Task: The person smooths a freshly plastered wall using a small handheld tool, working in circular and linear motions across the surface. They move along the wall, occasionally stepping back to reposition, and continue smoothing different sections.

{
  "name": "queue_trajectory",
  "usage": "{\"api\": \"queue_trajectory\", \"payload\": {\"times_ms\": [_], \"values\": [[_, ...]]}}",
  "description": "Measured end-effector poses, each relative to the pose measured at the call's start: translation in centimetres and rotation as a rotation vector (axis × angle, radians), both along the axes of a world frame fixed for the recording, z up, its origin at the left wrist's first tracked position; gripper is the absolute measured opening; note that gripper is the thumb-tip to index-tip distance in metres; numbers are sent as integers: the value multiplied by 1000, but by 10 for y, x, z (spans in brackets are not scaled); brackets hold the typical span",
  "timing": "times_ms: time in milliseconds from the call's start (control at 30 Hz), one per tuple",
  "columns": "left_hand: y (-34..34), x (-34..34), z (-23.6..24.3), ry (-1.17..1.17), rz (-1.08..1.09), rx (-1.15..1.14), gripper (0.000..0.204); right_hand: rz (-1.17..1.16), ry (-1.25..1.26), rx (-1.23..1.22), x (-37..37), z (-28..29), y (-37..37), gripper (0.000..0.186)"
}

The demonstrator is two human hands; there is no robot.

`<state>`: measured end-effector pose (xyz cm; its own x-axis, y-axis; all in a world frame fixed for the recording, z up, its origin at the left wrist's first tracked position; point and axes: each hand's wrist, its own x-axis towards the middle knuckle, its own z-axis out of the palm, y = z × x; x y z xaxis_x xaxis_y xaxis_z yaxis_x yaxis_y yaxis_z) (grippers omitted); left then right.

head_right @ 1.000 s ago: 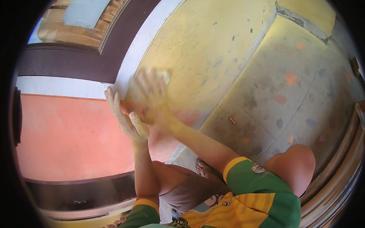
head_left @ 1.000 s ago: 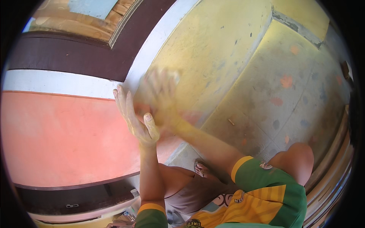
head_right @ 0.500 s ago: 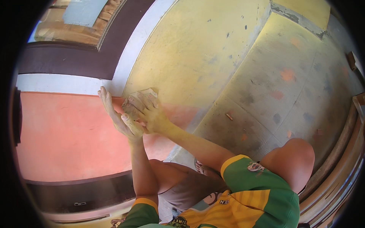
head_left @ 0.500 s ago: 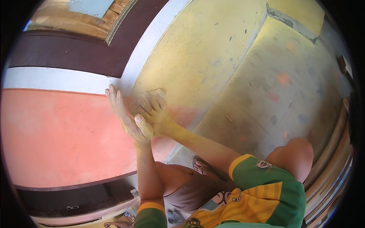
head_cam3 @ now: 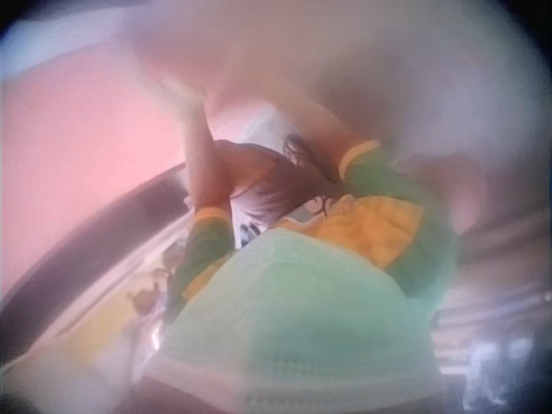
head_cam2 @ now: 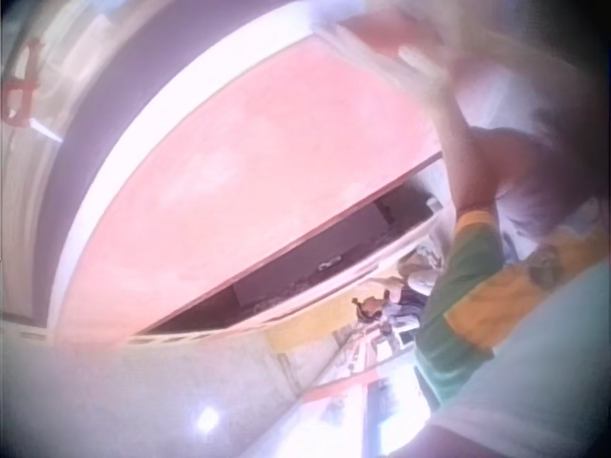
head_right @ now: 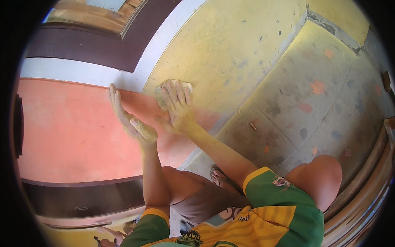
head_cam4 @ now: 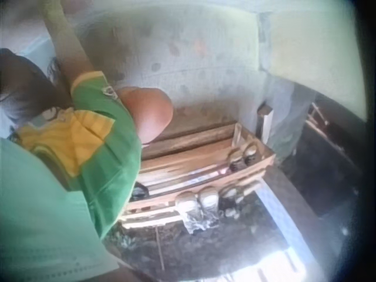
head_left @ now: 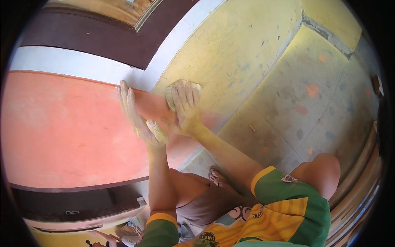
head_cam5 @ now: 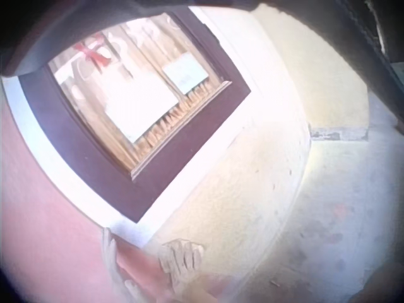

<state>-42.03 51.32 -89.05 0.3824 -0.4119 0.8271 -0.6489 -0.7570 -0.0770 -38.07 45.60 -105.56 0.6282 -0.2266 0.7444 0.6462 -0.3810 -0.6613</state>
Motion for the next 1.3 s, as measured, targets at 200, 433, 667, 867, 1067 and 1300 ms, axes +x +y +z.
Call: {"api": "queue_trajectory", "payload": {"times_ms": [200,433,667,867,1067,1300], "values": [[3,1,3,-20,-10,-34,68,-317,66,301,83,36,-97,89],[-9,10,-9,-24,9,35,66,66,-120,-43,-12,27,9,82],[-12,4,-7,34,-12,67,68,-369,83,267,90,61,-111,78],[-27,12,-13,68,-33,55,70,42,11,18,-28,17,39,79],[-2,-5,-12,111,2,127,69,-226,59,295,72,45,-75,88],[-19,-4,-18,125,-41,117,65,-347,132,390,125,17,-131,70]]}}
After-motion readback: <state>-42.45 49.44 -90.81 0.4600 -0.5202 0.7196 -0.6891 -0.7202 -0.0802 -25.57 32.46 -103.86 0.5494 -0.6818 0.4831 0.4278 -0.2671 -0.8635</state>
